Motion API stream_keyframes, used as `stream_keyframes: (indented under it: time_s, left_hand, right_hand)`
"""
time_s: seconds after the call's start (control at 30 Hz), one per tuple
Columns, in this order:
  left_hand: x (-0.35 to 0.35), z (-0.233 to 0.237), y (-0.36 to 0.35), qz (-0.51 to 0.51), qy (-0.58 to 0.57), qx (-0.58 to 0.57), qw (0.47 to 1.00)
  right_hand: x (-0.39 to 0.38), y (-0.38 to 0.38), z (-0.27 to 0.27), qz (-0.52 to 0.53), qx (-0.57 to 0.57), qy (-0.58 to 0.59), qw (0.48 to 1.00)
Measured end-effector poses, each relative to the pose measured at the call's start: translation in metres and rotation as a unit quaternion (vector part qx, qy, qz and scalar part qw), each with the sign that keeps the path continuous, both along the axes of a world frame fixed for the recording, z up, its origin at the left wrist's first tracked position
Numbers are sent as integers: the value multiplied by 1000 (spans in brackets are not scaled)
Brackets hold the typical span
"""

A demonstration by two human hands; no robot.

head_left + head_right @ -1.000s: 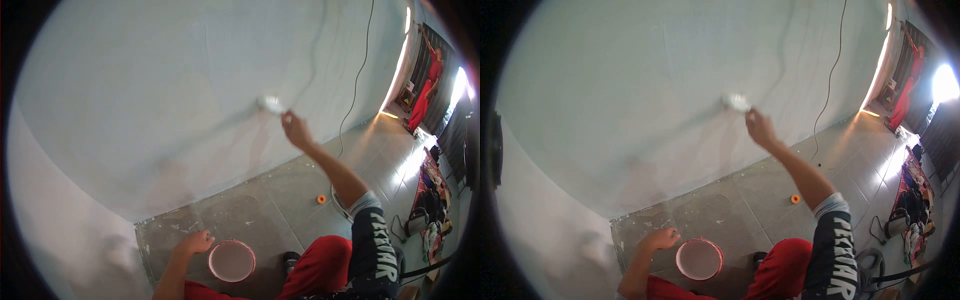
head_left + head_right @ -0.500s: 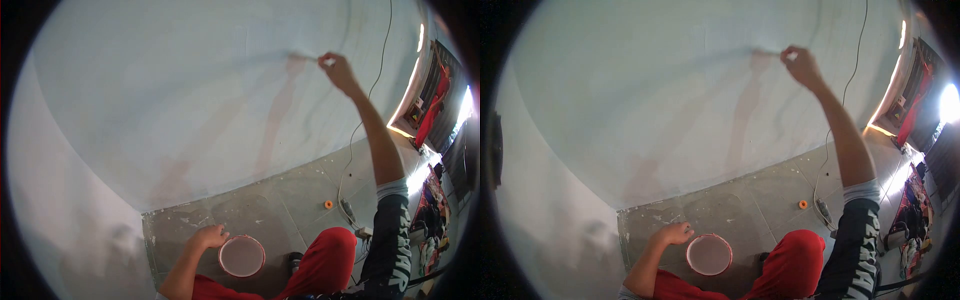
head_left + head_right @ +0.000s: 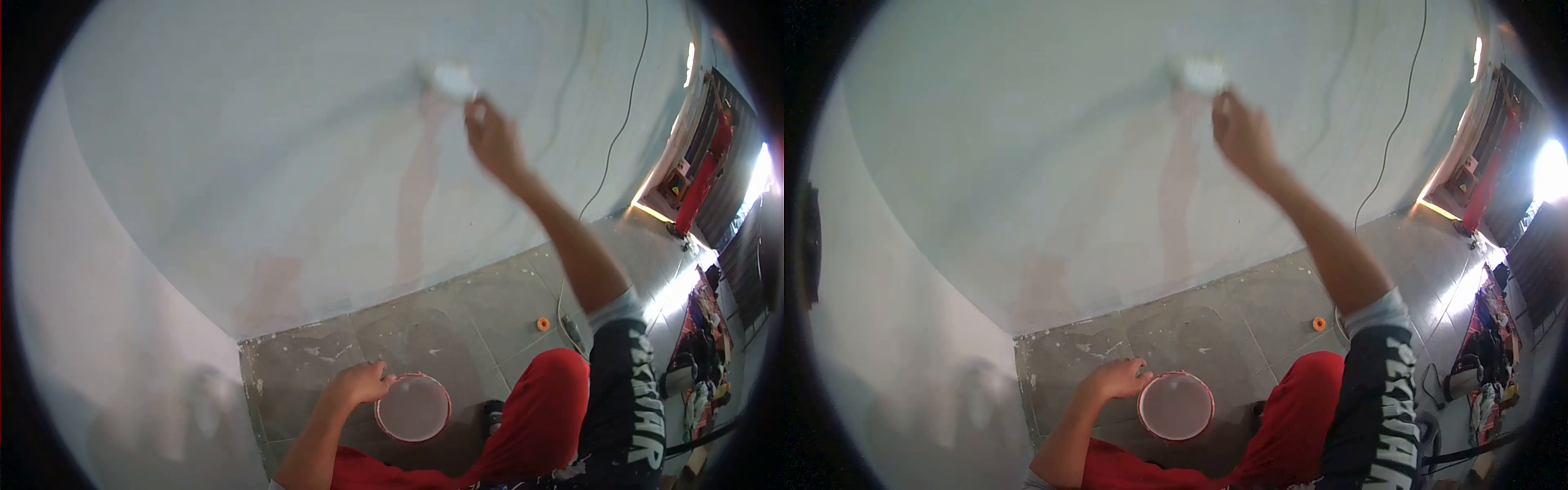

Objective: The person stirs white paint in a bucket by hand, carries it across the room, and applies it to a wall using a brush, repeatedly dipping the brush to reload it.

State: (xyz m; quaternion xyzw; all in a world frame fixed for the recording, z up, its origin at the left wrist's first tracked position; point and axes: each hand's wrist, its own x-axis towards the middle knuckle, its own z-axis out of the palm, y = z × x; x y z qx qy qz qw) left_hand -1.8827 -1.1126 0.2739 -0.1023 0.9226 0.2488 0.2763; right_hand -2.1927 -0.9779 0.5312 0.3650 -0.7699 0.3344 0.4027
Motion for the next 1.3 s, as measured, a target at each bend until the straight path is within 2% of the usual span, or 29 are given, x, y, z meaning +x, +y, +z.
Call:
stream_keyframes:
  time_s: [0.1, 0.13, 0.17, 0.27, 0.33, 0.4, 0.43, 0.47, 0.5, 0.57, 0.6, 0.63, 0.67, 0.73, 0.8, 0.87, 0.93, 0.97, 1.0, 1.07, 1.1, 1.17, 1.23, 1.3]
  left_hand:
    - [0, 7, 2, -9, 1, 4, 1000]
    - [0, 5, 3, -9, 0, 7, 1000]
    - [0, -1, 3, -18, 7, 13, 1000]
    - [2, 5, 6, -31, 9, 15, 999]
    - [4, 9, 4, -34, 5, 10, 999]
    - [7, 8, 3, -28, 35, 13, 999]
    - [7, 6, 1, -28, 35, 14, 999]
    - [7, 1, -1, -26, 36, 11, 999]
    - [7, -3, -2, -25, 35, 9, 999]
    - [8, -2, -2, -27, 28, 9, 999]
    - [8, -1, -3, -27, 23, 6, 999]
    - [9, 0, -2, -31, 20, 7, 999]
    - [9, 3, -3, -31, 13, 11, 999]
    - [10, 5, -1, -30, 6, 14, 999]
    - [12, 6, 0, -30, 5, 9, 1000]
    - [15, 10, 0, -32, 2, 9, 999]
    - [16, 10, 0, -33, 4, 9, 999]
    - [17, 8, 0, -31, 22, 5, 999]
    - [17, 6, 0, -29, 40, 1, 999]
    - [17, 4, 2, -32, 55, -1, 998]
    - [17, 4, 3, -38, 66, -5, 997]
    - [17, 6, 7, -42, 74, 8, 996]
    - [17, 9, 10, -43, 82, 18, 996]
    - [17, 10, 11, -44, 74, 20, 996]
  right_hand:
    - [23, 8, -116, 56, 115, -147, 981]
    - [35, 5, -138, 19, 147, -236, 960]
    - [36, 5, -164, 10, 160, -276, 948]
    - [26, 5, -187, 46, 198, -252, 946]
    - [15, -10, -144, 20, 190, -299, 935]
    - [-6, -13, -85, 49, 198, -211, 956]
    - [5, -18, -38, -2, 189, -208, 960]
    - [-8, -16, -5, 40, 161, -101, 981]
    - [7, -18, 48, 14, 178, -140, 974]
    - [20, -17, 121, 70, 117, -147, 980]
    - [22, -18, 151, 56, 124, -96, 986]
    - [-2, -14, 178, -2, 114, -10, 993]
    - [96, -23, 190, -54, 17, -98, 994]
    - [77, -28, 223, -48, -1, -26, 999]
    - [66, -34, 222, -50, -22, 19, 998]
    - [62, -41, 201, -53, -45, 63, 996]
    - [52, -56, 142, -53, -55, -15, 997]
    - [2, -62, 95, -52, -37, 228, 972]
    - [21, -65, 48, -11, -59, 160, 985]
    - [30, -62, -54, 25, 29, 82, 996]
    - [61, -55, -85, 24, 57, -52, 997]
    - [77, -51, -156, 29, 103, -196, 975]
    - [85, -49, -193, 1, 137, -310, 941]
    - [77, -50, -200, 11, 140, -318, 938]
